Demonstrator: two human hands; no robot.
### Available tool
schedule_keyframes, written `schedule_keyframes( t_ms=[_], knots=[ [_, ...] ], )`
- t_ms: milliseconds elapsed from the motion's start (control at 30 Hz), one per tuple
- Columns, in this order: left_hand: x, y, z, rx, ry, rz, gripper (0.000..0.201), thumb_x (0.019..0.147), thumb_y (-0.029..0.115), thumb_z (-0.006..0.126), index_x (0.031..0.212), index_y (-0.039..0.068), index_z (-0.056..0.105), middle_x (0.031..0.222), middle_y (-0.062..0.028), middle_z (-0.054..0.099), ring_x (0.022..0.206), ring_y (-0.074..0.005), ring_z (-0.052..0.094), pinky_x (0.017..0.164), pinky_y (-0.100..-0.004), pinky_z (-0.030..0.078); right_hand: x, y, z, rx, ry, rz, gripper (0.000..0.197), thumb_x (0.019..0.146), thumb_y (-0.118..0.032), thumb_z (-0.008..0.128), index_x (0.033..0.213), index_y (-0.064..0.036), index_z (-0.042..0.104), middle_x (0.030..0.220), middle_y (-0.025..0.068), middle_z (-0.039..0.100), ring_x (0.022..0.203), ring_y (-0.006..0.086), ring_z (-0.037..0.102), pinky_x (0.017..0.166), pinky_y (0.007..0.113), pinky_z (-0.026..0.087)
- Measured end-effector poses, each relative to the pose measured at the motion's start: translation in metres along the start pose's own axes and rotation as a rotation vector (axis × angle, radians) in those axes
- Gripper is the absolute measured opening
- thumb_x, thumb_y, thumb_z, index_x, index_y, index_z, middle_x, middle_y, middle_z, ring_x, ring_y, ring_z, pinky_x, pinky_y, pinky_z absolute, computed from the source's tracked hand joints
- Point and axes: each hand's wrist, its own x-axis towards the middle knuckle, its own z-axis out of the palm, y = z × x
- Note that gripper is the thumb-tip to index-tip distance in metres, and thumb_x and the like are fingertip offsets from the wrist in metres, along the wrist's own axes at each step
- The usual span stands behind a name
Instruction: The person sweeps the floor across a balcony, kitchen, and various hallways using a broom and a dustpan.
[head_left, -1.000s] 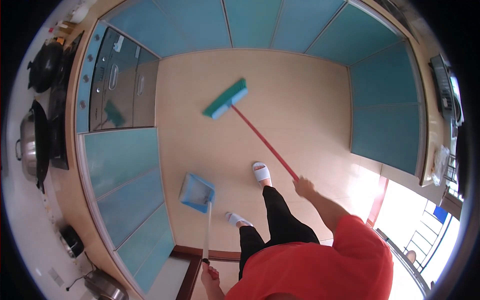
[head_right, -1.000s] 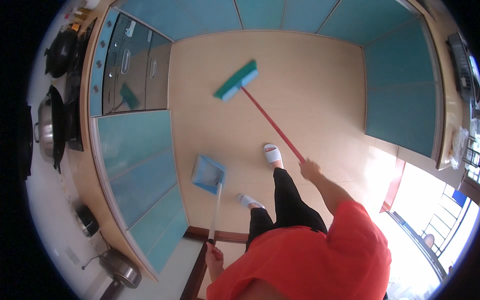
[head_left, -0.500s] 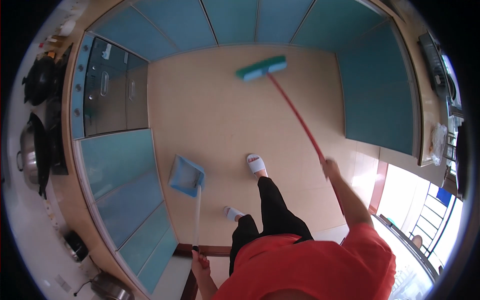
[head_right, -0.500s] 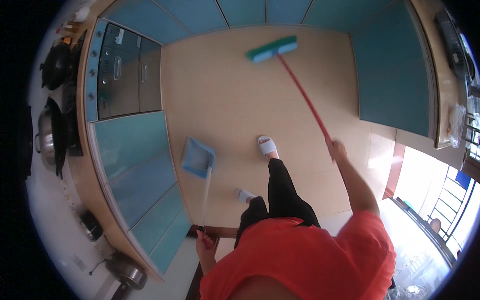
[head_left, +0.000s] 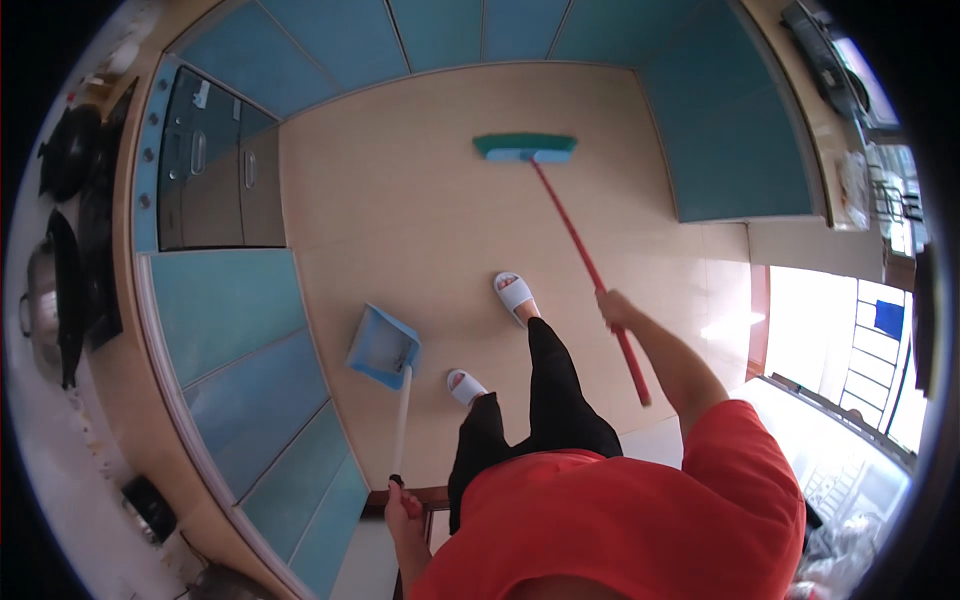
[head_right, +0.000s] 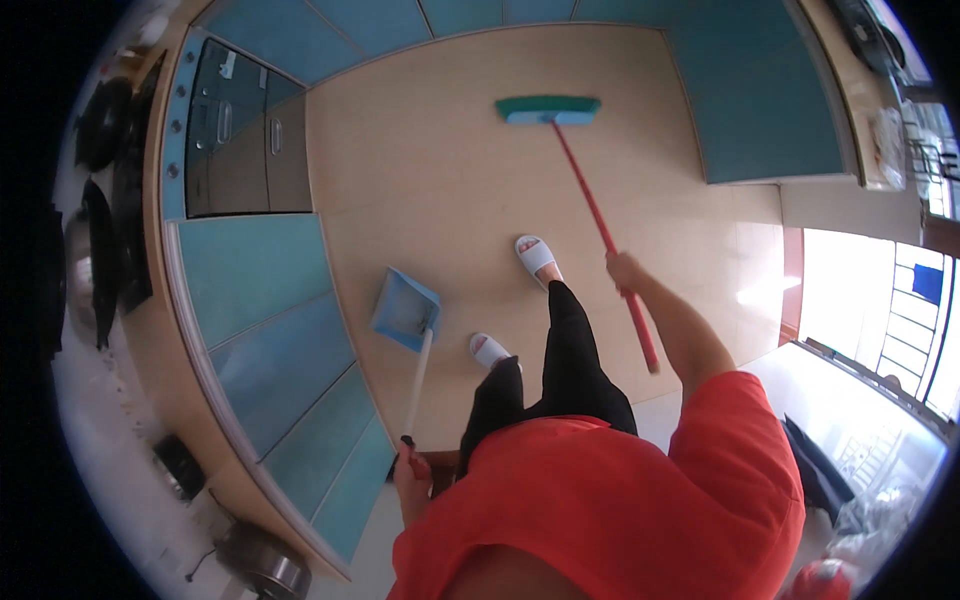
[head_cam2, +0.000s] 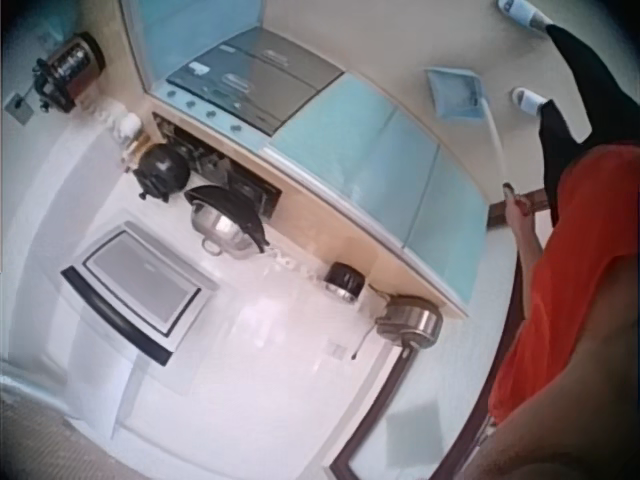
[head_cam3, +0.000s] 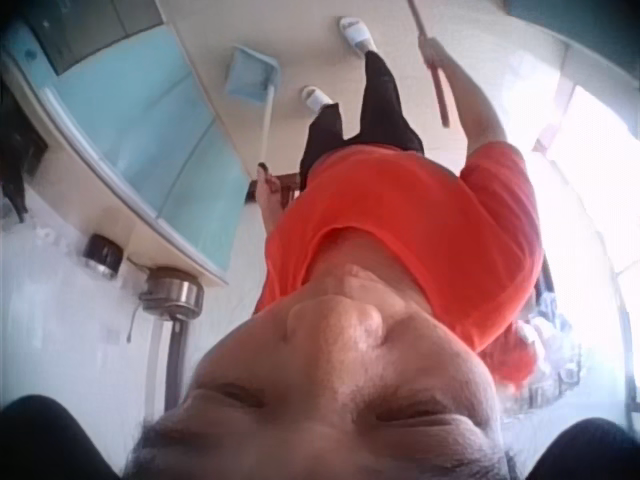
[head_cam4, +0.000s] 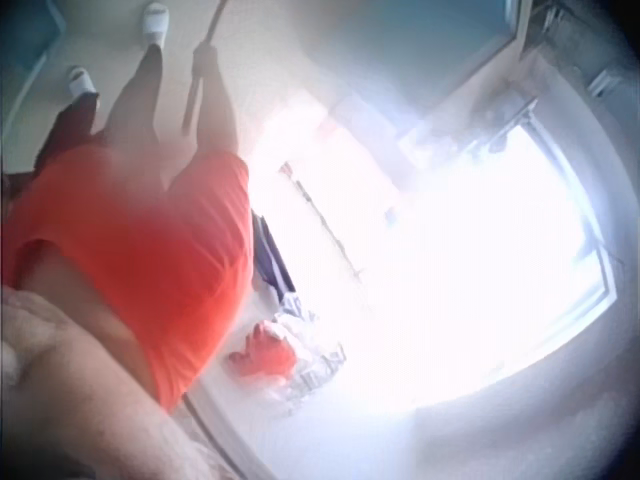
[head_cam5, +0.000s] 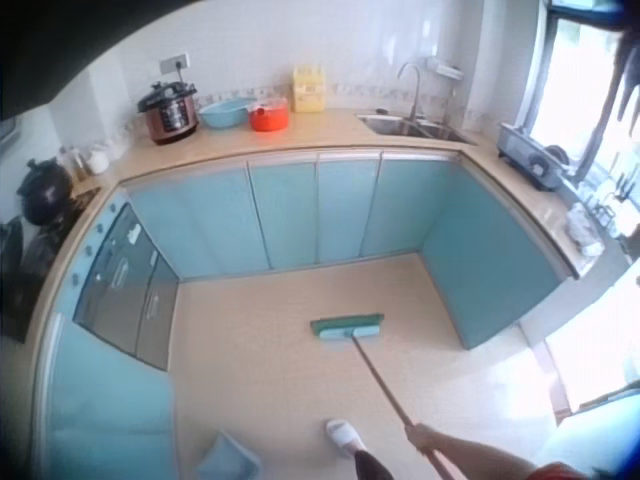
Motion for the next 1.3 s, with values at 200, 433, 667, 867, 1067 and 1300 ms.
schedule_keyframes(
  t_ms=[200,433,667,867,1067,1300],
  knots=[
    [0.032,0.015,-0.065,0.056,-0.084,-0.015,0.023,0.085,0.033,0.059,0.089,0.012,0.050,0.059,0.0033,0.044,0.049,-0.0105,0.044,0.045,-0.0245,0.036,-0.189,0.031,0.111,0.208,-0.102,0.228,0.048,0.089,-0.048,0.038,0.079,-0.0015,0.045,0.053,0.0031,0.041,0.037,0.0134,0.040,0.034,0.029,0.039],
    [0.034,0.030,-0.092,0.220,-0.109,0.041,0.022,0.085,0.032,0.059,0.084,0.012,0.048,0.058,0.0023,0.044,0.049,-0.0103,0.044,0.044,-0.0246,0.037,-0.331,0.027,0.116,0.427,-0.174,0.324,0.043,0.091,-0.046,0.039,0.080,-0.0051,0.046,0.054,-0.0011,0.040,0.038,0.0087,0.038,0.034,0.025,0.034],
    [0.034,0.032,-0.110,0.203,-0.058,0.021,0.022,0.085,0.031,0.059,0.085,0.010,0.050,0.058,0.0017,0.044,0.047,-0.0110,0.045,0.042,-0.0244,0.038,-0.219,0.063,0.040,0.465,0.133,0.272,0.044,0.088,-0.048,0.044,0.079,-0.0060,0.049,0.053,0.0018,0.045,0.033,0.0127,0.042,0.033,0.029,0.039],
    [0.028,0.026,-0.116,0.222,0.032,0.018,0.024,0.085,0.029,0.059,0.091,0.007,0.053,0.059,0.0016,0.045,0.047,-0.0102,0.046,0.041,-0.0231,0.038,-0.065,0.054,-0.025,0.405,0.276,0.140,0.047,0.090,-0.046,0.039,0.064,-0.0083,0.042,0.047,0.0027,0.041,0.036,0.0142,0.041,0.036,0.031,0.042],
    [0.024,0.017,-0.111,0.223,0.011,0.027,0.026,0.085,0.030,0.060,0.092,0.006,0.053,0.059,0.0012,0.046,0.047,-0.0098,0.045,0.041,-0.0224,0.038,-0.059,0.148,0.080,0.569,0.104,0.149,0.055,0.092,-0.049,0.029,0.061,-0.0058,0.045,0.046,0.0089,0.045,0.034,0.0234,0.047,0.034,0.036,0.044],
    [0.030,0.009,-0.128,0.105,-0.006,-0.026,0.020,0.084,0.028,0.061,0.093,0.011,0.054,0.060,0.0014,0.047,0.047,-0.0098,0.047,0.042,-0.0221,0.040,-0.261,0.060,0.166,0.783,-0.139,0.545,0.039,0.091,-0.046,0.040,0.074,-0.0109,0.040,0.052,-0.0013,0.037,0.038,0.0103,0.035,0.037,0.025,0.034]
  ],
)
